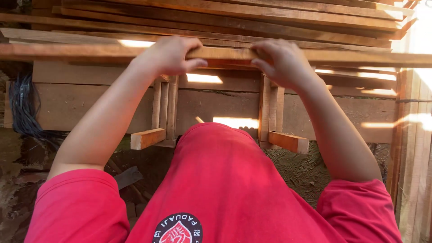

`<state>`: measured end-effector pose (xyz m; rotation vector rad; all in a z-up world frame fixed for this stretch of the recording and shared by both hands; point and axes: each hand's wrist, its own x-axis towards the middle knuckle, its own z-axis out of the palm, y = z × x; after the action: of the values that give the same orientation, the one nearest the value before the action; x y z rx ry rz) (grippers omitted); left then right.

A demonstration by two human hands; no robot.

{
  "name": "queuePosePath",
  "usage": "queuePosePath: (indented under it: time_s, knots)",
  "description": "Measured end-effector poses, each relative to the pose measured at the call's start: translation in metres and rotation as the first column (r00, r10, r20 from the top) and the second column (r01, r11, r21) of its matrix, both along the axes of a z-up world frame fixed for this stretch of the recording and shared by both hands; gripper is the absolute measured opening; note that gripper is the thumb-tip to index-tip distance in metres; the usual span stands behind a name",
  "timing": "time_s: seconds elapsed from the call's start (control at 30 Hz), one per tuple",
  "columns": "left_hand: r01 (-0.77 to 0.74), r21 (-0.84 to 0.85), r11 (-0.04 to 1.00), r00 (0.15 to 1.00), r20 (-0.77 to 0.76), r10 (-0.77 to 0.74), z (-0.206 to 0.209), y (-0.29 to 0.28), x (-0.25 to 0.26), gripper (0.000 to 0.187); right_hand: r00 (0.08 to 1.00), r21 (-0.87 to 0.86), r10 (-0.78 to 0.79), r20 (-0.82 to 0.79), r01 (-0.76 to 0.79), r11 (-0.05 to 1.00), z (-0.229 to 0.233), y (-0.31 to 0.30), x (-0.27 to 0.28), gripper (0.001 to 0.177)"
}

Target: Organizing and stacking wooden planks on a rack.

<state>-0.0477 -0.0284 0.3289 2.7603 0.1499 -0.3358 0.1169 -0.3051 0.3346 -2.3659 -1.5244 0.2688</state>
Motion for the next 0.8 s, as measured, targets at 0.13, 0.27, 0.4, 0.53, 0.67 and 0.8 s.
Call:
queuePosePath:
  time_s: [0.13, 0.27, 0.4, 0.53, 0.67, 0.8]
  knots:
    - [-0.078, -0.337, 0.938, 0.965, -0.263, -0.015, -0.031, -0.004, -0.02, 0.046, 0.959, -0.103, 0.006, -0.284, -0.037, 0.994, -0.004, -0.011, -0.017, 0.038]
    - [-0.061, -0.333, 0.941, 0.979, -0.205, -0.009, -0.057, -0.005, -0.022, 0.05, 0.979, -0.15, 0.035, -0.201, -0.067, 0.986, -0.032, -0.006, -0.012, 0.043]
    - [-0.051, -0.298, 0.953, 0.986, -0.169, 0.0, -0.075, -0.008, -0.017, 0.049, 0.976, -0.23, 0.011, -0.218, -0.063, 0.971, -0.055, 0.001, -0.009, 0.047]
    - [-0.063, -0.257, 0.964, 0.973, -0.229, 0.003, -0.081, -0.013, -0.013, 0.049, 0.971, -0.28, 0.038, -0.236, -0.105, 0.954, -0.093, 0.004, -0.002, 0.05]
    - [0.081, -0.118, 0.99, 0.972, -0.209, -0.105, -0.139, -0.008, -0.01, 0.052, 0.932, -0.315, -0.01, -0.363, -0.112, 0.943, -0.142, 0.01, 0.002, 0.05]
    - [0.079, -0.171, 0.982, 0.965, -0.235, -0.118, -0.197, -0.005, -0.007, 0.05, 0.915, -0.389, -0.039, -0.401, -0.131, 0.912, -0.192, 0.016, 0.003, 0.052]
